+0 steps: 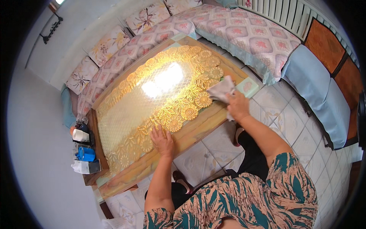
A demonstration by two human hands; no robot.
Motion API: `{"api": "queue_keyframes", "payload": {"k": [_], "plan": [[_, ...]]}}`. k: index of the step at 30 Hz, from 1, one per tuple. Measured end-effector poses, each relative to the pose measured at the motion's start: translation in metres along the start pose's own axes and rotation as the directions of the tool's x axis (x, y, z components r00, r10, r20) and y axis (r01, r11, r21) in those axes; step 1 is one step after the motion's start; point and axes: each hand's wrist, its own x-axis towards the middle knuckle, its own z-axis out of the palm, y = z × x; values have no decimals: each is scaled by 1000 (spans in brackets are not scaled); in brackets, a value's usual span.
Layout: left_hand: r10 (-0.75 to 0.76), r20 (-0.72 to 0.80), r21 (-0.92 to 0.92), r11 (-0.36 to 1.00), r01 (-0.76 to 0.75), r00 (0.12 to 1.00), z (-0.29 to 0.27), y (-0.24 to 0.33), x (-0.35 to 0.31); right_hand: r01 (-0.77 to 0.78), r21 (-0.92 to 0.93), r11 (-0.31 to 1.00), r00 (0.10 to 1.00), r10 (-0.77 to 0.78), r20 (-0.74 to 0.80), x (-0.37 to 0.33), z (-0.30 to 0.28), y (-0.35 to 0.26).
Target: The person wipes the surface and edges of a glass-topped table using a cloth, then picks up the cloth and folds it.
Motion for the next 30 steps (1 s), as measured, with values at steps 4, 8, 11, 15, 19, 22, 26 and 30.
{"api": "queue_keyframes", "payload": {"k": [4,8,11,15,19,22,26,30], "plan": [[-79,14,209,975,75,997,6,3,9,-246,21,969,968,247,-53,13,-15,37],[-112,3,202,973,109,994,2,16,8,-143,-90,986,983,131,-127,-9,-4,12],[-92,-33,207,974,97,995,4,11,9,173,7,985,961,-167,-220,-40,21,-34],[-116,3,209,971,113,993,5,9,8,465,153,872,884,-446,-140,-66,12,-124],[-122,1,147,982,121,993,-1,10,9,593,285,753,805,-545,-234,-31,31,-176],[-105,-10,207,973,105,994,-5,10,9,575,242,781,809,-500,-310,16,64,-196],[-119,39,224,969,107,992,-5,14,9,466,124,876,884,-455,-106,88,76,-179],[-133,44,231,965,120,990,-9,14,9,292,43,955,956,-292,-16,155,80,-130]]}}
